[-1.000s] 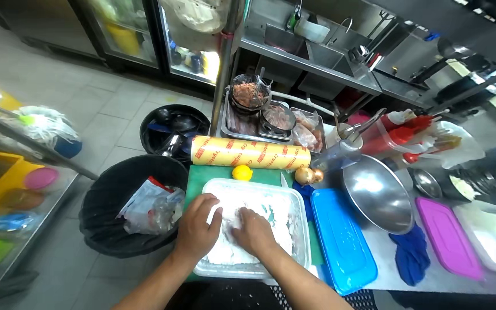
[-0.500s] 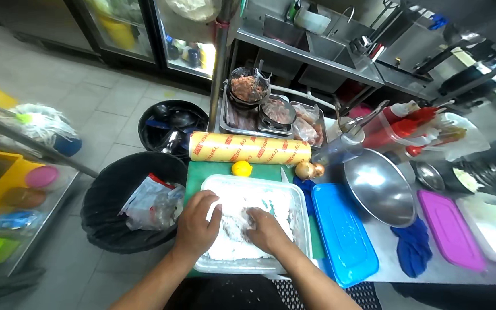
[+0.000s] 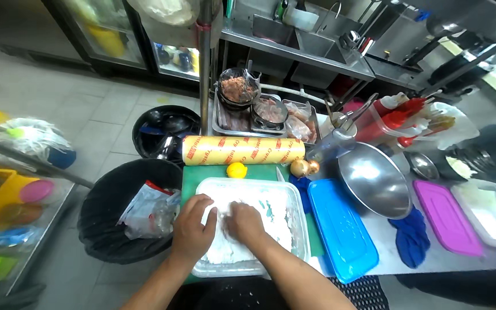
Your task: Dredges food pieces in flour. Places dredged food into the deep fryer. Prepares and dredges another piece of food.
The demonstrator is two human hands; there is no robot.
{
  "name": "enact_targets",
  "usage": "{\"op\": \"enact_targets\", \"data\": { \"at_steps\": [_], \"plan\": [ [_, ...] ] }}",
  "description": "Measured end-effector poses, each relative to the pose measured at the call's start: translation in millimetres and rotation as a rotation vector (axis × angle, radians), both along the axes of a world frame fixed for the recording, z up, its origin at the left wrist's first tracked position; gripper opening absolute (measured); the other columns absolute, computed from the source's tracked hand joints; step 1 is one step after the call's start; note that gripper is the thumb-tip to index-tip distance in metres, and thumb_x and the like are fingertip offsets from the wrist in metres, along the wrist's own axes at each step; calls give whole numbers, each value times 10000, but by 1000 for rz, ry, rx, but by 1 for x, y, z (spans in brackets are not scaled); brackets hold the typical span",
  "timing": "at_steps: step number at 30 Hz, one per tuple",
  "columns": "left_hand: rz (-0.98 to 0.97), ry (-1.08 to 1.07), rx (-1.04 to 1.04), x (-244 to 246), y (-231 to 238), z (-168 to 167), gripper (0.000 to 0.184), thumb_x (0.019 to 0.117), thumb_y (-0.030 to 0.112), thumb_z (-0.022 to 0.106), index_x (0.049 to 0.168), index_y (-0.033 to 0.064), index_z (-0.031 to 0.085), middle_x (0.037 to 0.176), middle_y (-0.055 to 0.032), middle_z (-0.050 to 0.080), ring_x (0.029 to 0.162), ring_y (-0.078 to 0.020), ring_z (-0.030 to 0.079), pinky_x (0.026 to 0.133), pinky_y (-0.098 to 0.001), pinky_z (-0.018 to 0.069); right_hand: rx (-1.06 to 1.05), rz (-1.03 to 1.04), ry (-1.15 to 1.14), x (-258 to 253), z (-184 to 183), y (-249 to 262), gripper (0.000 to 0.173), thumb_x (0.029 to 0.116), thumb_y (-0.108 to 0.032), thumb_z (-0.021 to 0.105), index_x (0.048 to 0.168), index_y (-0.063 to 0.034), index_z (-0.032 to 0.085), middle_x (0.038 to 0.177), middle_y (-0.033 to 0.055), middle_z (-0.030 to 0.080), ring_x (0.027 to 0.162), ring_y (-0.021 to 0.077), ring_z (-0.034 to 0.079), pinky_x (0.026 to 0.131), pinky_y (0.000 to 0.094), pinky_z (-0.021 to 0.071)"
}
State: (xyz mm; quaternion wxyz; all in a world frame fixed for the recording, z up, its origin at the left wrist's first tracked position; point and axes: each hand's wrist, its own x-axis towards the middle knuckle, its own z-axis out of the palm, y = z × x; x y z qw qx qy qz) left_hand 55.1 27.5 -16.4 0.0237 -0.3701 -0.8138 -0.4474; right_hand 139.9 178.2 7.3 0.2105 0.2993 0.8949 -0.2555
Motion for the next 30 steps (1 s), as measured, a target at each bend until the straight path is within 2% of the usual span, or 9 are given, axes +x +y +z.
{"op": "enact_targets", "data": {
  "at_steps": [3, 6, 11, 14, 16, 19, 22, 25, 30],
  "plan": [
    [18, -4, 14, 0, -1, 1, 330, 986, 340, 545, 1070, 96, 751, 1157, -59, 702, 1069, -161, 674, 899, -379, 587, -168, -116, 63, 5, -5, 22, 340, 1015, -339, 545, 1112, -52, 698, 1013, 157, 713, 998, 317, 692, 897, 546, 547],
    [21, 1, 10, 1, 0, 0, 335, 987, 345, 541, 1073, 98, 751, 1157, -58, 700, 1057, -161, 679, 884, -383, 592, -80, -106, 100, 14, 12, 11, 355, 973, -326, 600, 1213, -81, 690, 1146, 133, 714, 1106, 291, 683, 966, 515, 545],
    [3, -9, 16, -1, -1, 0, 310, 975, 324, 563, 1072, 96, 749, 1158, -58, 699, 1069, -166, 674, 893, -382, 589, -126, 531, 137, 18, 11, -33, 438, 857, -238, 752, 1271, -115, 678, 1295, 143, 651, 1141, 359, 652, 919, 588, 556],
    [-3, -9, 25, 0, -1, 0, 308, 979, 320, 559, 1069, 95, 749, 1151, -51, 697, 1062, -147, 672, 895, -351, 588, -187, 687, -14, 14, 0, -36, 221, 962, -173, 651, 1140, -49, 696, 1175, 195, 687, 1118, 405, 659, 908, 637, 541],
    [2, -5, 33, 0, -1, 0, 308, 983, 326, 555, 1061, 100, 749, 1142, -45, 700, 1055, -135, 672, 890, -342, 589, -186, 705, -20, 12, 2, -31, 144, 961, -128, 637, 1040, -24, 698, 1075, 204, 694, 1064, 406, 667, 874, 631, 551],
    [10, -2, 30, -1, -1, 0, 313, 981, 330, 553, 1061, 101, 752, 1141, -48, 703, 1054, -146, 676, 885, -358, 590, -151, 552, 161, 10, 12, -13, 167, 913, -98, 646, 1051, -46, 724, 1044, 173, 719, 1016, 360, 697, 878, 586, 564],
    [15, -5, 18, 0, -1, -1, 316, 987, 340, 549, 1066, 112, 753, 1150, -40, 700, 1062, -141, 674, 885, -358, 590, -38, 352, 161, 7, 20, 2, 306, 914, -212, 662, 1191, -97, 725, 1178, 142, 711, 1156, 323, 659, 986, 531, 539],
    [18, -5, 15, -1, -1, -1, 312, 983, 341, 555, 1065, 118, 756, 1147, -39, 702, 1060, -134, 675, 885, -345, 591, 62, 231, 68, 3, 7, 3, 488, 860, -342, 706, 1304, -145, 660, 1295, 135, 641, 1234, 332, 597, 963, 537, 536],
    [10, -19, 15, -1, -1, 0, 318, 988, 343, 555, 1071, 110, 755, 1155, -45, 705, 1069, -146, 675, 901, -366, 590, 38, 43, 163, 4, -5, 11, 327, 969, -325, 581, 1154, -83, 703, 1123, 126, 717, 1075, 288, 691, 930, 506, 553]
  ]
}}
